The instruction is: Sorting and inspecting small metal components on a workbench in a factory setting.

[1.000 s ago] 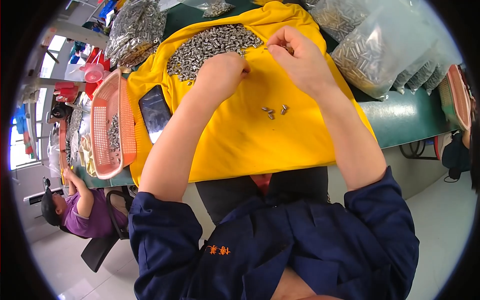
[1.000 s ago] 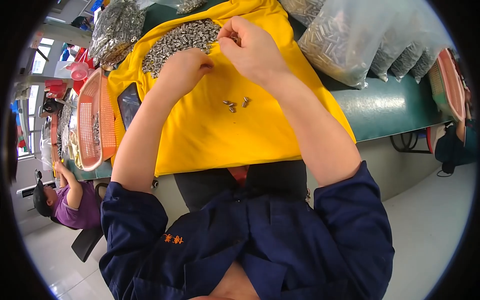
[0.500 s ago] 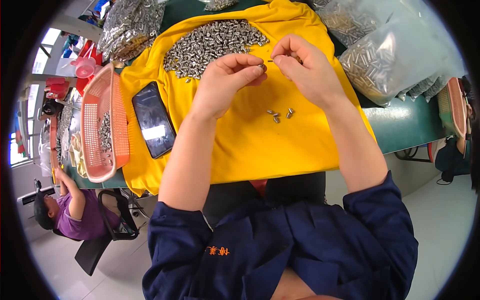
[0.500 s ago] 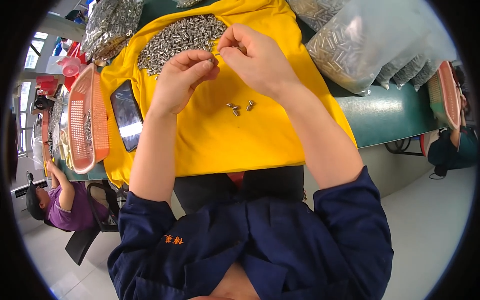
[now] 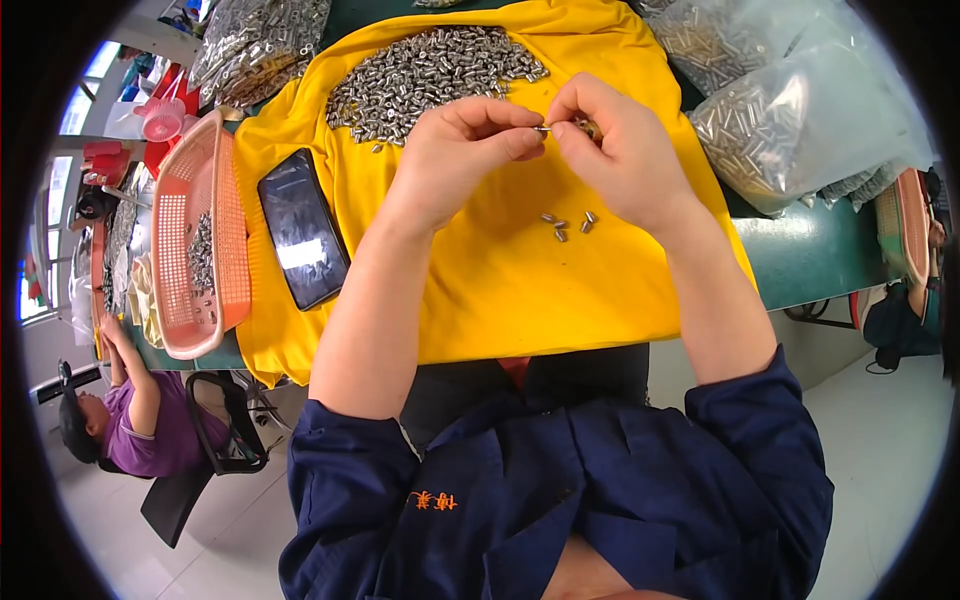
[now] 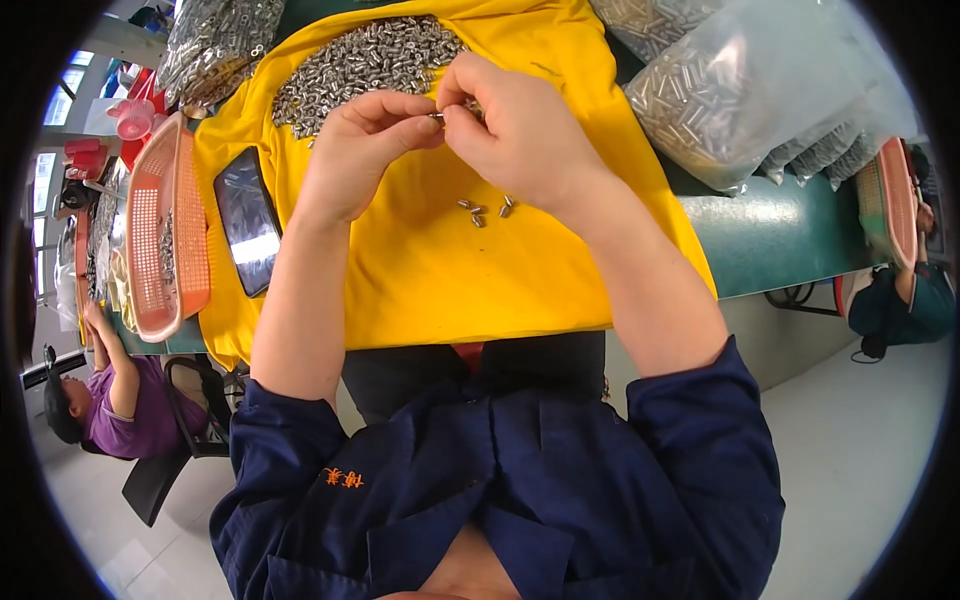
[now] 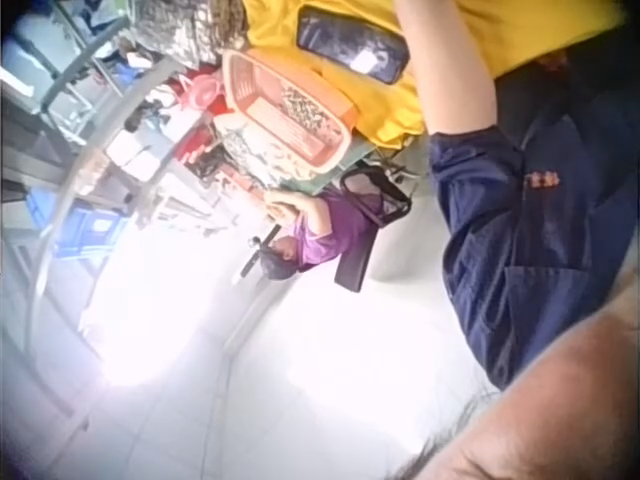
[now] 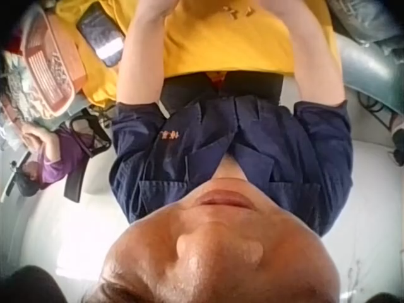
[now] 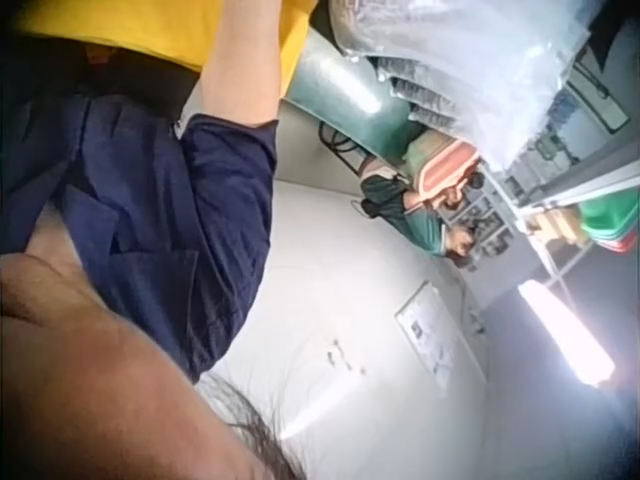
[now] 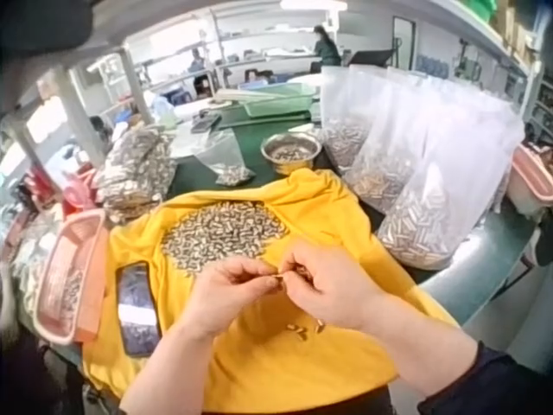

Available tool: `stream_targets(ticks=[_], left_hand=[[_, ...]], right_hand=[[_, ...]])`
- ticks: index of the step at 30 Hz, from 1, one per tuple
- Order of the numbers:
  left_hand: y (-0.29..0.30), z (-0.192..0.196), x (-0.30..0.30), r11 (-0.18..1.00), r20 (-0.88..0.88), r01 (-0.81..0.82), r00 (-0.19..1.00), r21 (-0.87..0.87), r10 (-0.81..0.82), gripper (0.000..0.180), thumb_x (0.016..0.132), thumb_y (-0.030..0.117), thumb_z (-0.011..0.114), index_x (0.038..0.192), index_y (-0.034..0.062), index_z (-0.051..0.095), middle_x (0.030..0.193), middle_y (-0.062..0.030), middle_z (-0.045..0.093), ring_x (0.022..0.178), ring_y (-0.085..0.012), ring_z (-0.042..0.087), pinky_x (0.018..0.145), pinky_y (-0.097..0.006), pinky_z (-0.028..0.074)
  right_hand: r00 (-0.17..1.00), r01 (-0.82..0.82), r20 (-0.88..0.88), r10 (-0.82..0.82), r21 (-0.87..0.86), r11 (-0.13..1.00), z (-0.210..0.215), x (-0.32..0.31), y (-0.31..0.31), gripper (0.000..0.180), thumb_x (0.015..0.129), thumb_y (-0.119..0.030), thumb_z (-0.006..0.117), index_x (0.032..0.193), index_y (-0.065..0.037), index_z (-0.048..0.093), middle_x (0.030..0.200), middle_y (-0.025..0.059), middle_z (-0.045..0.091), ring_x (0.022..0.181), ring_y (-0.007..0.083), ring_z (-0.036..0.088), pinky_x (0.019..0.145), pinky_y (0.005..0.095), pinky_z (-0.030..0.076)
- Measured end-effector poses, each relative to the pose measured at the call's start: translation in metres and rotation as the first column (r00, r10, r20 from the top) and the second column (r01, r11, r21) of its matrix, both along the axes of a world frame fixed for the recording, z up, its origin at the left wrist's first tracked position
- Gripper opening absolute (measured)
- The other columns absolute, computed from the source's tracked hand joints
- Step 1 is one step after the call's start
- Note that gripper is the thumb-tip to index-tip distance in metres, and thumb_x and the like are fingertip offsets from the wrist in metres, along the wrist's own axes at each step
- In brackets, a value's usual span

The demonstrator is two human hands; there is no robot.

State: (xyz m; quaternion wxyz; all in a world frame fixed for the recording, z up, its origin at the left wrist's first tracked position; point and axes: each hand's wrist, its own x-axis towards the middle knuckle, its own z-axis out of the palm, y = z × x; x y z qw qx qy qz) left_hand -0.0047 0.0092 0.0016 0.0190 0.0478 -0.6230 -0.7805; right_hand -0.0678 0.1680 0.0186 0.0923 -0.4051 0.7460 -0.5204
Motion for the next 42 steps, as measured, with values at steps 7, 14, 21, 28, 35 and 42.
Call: stream_targets(ticks=[7, 14, 21, 28, 35, 42], left_hand=[[-0.001, 0.002, 0.001, 0.982, -0.015, -0.006, 1.000, -0.191, 0.004, 0.013, 0.072, 0.001, 0.061, 0.084, -0.0024, 0.059, 0.078, -0.0072, 0.061, 0.071, -0.0116, 0.058, 0.067, -0.020, 0.047], [-0.004, -0.003, 0.001, 0.989, -0.062, -0.037, 0.998, -0.143, 0.028, 0.014, 0.072, 0.001, 0.060, 0.087, -0.0003, 0.057, 0.081, -0.0053, 0.061, 0.071, -0.0089, 0.057, 0.065, -0.019, 0.046], [0.001, -0.004, 0.003, 0.643, -0.168, -0.090, 0.984, -0.761, -0.062, 0.018, 0.076, 0.000, 0.052, 0.093, 0.0017, 0.059, 0.082, -0.0049, 0.060, 0.076, -0.0100, 0.057, 0.071, -0.022, 0.044], [0.002, -0.004, 0.003, 0.964, 0.019, -0.008, 1.000, -0.265, 0.013, 0.015, 0.078, 0.001, 0.052, 0.092, 0.0024, 0.058, 0.085, -0.0031, 0.059, 0.077, -0.0129, 0.056, 0.071, -0.024, 0.045], [-0.001, -0.006, 0.004, 0.924, 0.050, 0.014, 0.998, 0.383, -0.036, 0.015, 0.078, 0.005, 0.056, 0.092, 0.0033, 0.056, 0.084, -0.0033, 0.058, 0.074, -0.0119, 0.056, 0.066, -0.023, 0.046], [0.004, -0.004, 0.003, 0.937, 0.009, 0.035, 0.999, 0.348, -0.041, 0.014, 0.077, 0.002, 0.056, 0.091, 0.0010, 0.055, 0.082, -0.0075, 0.059, 0.074, -0.0151, 0.059, 0.067, -0.025, 0.050]], right_hand=[[0.985, 0.044, -0.169, -0.042, 0.009, 0.999, -0.005, 0.003, -0.006, 0.007, 0.073, -0.009, 0.048, 0.077, -0.004, 0.046, 0.061, 0.0127, 0.050, 0.053, 0.0242, 0.049, 0.049, 0.0314, 0.038], [0.767, -0.004, 0.614, 0.184, -0.283, 0.959, -0.014, -0.011, -0.001, 0.007, 0.079, -0.011, 0.049, 0.079, -0.004, 0.048, 0.064, -0.0022, 0.047, 0.056, 0.0060, 0.042, 0.049, 0.0201, 0.034], [0.914, 0.056, 0.404, 0.031, -0.202, 0.978, -0.011, -0.012, -0.003, 0.008, 0.080, -0.011, 0.050, 0.080, -0.003, 0.049, 0.067, -0.0038, 0.046, 0.058, 0.0025, 0.038, 0.050, 0.0174, 0.032], [0.907, 0.065, 0.420, 0.032, -0.215, 0.975, -0.011, -0.011, -0.003, 0.007, 0.080, -0.011, 0.050, 0.079, -0.004, 0.049, 0.066, -0.0043, 0.046, 0.057, 0.0017, 0.037, 0.049, 0.0172, 0.031], [0.928, 0.023, 0.369, 0.058, -0.210, 0.977, -0.006, -0.006, -0.003, 0.006, 0.079, -0.010, 0.050, 0.079, -0.004, 0.049, 0.066, -0.0042, 0.045, 0.057, 0.0020, 0.037, 0.050, 0.0171, 0.032], [0.924, -0.026, 0.369, 0.101, -0.203, 0.979, -0.003, -0.006, -0.001, 0.005, 0.078, -0.009, 0.050, 0.078, -0.004, 0.049, 0.068, -0.0045, 0.046, 0.059, 0.0019, 0.038, 0.052, 0.0168, 0.032]])
